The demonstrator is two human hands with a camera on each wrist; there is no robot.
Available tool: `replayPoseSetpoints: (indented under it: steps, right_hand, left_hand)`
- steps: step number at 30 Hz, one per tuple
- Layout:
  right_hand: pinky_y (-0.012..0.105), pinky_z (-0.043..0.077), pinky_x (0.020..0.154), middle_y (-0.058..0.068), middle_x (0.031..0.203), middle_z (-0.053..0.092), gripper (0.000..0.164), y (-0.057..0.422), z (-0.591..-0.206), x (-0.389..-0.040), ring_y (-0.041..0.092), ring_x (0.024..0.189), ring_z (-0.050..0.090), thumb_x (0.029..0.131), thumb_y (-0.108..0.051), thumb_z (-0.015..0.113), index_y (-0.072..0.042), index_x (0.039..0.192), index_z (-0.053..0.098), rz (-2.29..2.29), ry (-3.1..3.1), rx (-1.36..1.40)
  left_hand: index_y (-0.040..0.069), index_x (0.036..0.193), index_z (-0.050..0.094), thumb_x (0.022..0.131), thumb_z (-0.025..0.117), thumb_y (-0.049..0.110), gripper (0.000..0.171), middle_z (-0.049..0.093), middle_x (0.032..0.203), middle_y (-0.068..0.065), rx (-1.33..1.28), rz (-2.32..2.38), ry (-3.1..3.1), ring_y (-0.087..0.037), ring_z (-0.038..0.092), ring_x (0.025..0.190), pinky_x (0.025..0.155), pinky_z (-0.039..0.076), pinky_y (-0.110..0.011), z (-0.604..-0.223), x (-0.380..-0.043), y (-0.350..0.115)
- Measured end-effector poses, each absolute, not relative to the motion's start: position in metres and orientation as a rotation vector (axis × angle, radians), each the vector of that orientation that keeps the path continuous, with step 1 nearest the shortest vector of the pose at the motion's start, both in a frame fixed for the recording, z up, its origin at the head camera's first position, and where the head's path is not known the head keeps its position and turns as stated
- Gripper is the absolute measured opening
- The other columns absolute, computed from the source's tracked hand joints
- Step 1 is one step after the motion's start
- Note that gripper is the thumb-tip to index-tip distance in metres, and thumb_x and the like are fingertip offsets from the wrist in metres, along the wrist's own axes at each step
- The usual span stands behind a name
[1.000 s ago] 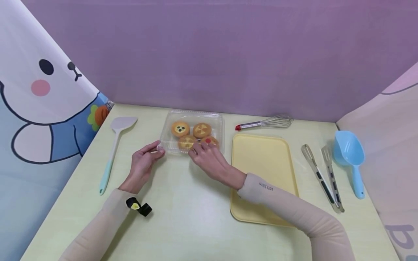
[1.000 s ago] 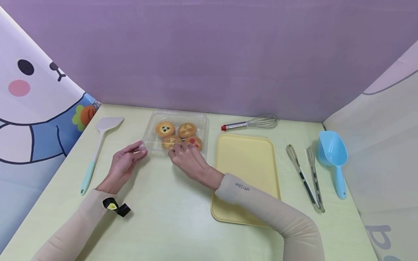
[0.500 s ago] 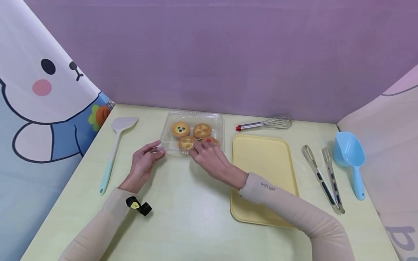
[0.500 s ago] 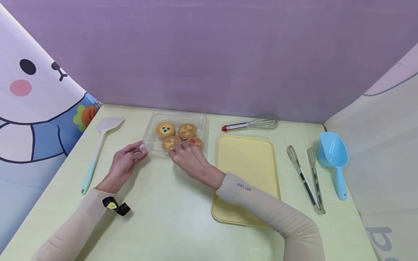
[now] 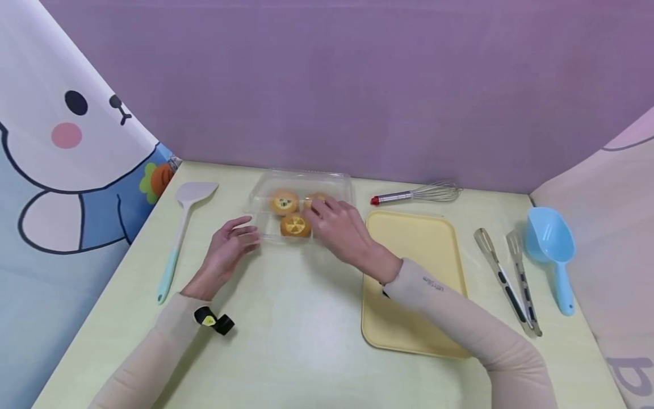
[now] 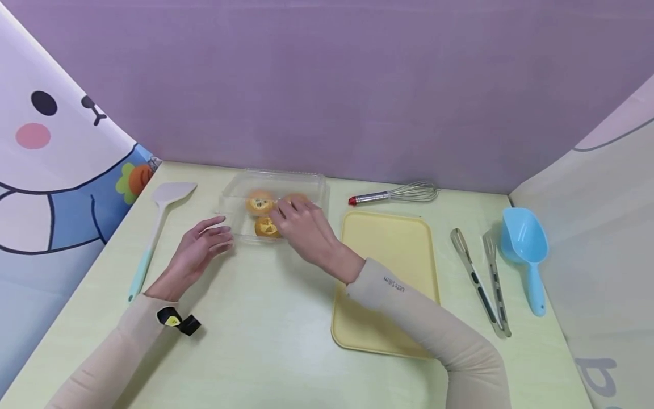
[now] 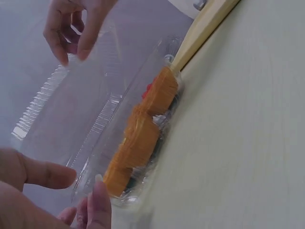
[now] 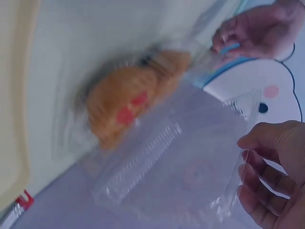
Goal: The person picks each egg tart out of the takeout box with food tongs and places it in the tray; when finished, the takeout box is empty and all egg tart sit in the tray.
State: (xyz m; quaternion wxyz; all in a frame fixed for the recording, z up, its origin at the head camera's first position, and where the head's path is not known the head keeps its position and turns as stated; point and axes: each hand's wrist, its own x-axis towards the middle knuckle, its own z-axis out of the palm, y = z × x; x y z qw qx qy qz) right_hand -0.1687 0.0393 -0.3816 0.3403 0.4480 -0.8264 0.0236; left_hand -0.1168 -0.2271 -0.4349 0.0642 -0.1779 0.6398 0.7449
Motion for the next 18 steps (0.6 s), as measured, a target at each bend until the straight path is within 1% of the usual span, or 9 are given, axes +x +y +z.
replayPoseSetpoints:
  steps: [2,6,8,10,14,18]
  right_hand:
    - [0.023,0.052,0.050,0.004,0.094,0.075,0.018,0.044,-0.376,-0.173,0.018,0.074,0.067,0.090,0.003,0.069,-0.010,0.098,0.077,0.098,-2.154,1.146]
    - [0.024,0.052,0.050,0.005,0.088,0.074,0.017,0.056,-0.365,-0.180,0.019,0.067,0.063,0.086,0.002,0.070,-0.008,0.097,0.078,0.155,-2.166,1.098]
    - [0.025,0.053,0.050,0.006,0.087,0.073,0.014,0.063,-0.360,-0.184,0.019,0.068,0.064,0.088,0.000,0.071,-0.008,0.097,0.077,0.185,-2.175,1.066]
    - [0.026,0.053,0.050,0.006,0.086,0.073,0.010,0.070,-0.356,-0.187,0.021,0.069,0.065,0.090,-0.002,0.072,-0.007,0.097,0.076,0.216,-2.193,1.035]
    - [0.031,0.054,0.049,0.007,0.090,0.074,0.007,0.083,-0.348,-0.195,0.025,0.073,0.068,0.092,-0.006,0.073,-0.007,0.100,0.075,0.293,-2.242,0.988]
    - [0.037,0.055,0.051,0.007,0.096,0.073,0.011,0.094,-0.343,-0.203,0.028,0.079,0.070,0.092,-0.006,0.074,-0.007,0.103,0.074,0.390,-2.301,0.966]
  left_hand:
    - [0.003,0.156,0.037,0.102,0.059,0.003,0.059,0.065,0.113,0.005,-0.536,2.206,1.978,-0.005,0.066,0.097,0.093,0.061,-0.025,-0.432,-0.120,-0.227]
    - [0.005,0.159,0.036,0.108,0.055,0.018,0.056,0.063,0.118,0.007,-0.517,2.150,2.042,-0.009,0.065,0.105,0.097,0.060,-0.027,-0.427,-0.127,-0.229]
    - [0.005,0.159,0.035,0.110,0.051,0.027,0.056,0.063,0.119,0.007,-0.499,2.136,2.060,-0.010,0.066,0.108,0.098,0.059,-0.027,-0.426,-0.132,-0.231]
    - [0.005,0.160,0.034,0.111,0.047,0.033,0.057,0.063,0.122,0.005,-0.480,2.134,2.058,-0.012,0.066,0.109,0.097,0.059,-0.025,-0.425,-0.138,-0.234]
    - [0.005,0.161,0.031,0.112,0.043,0.036,0.059,0.063,0.123,0.004,-0.438,2.114,2.060,-0.012,0.067,0.106,0.090,0.059,-0.022,-0.425,-0.152,-0.240]
    - [0.006,0.162,0.031,0.110,0.050,0.030,0.060,0.064,0.120,0.007,-0.399,2.050,2.103,-0.009,0.067,0.097,0.084,0.058,-0.022,-0.428,-0.167,-0.242]
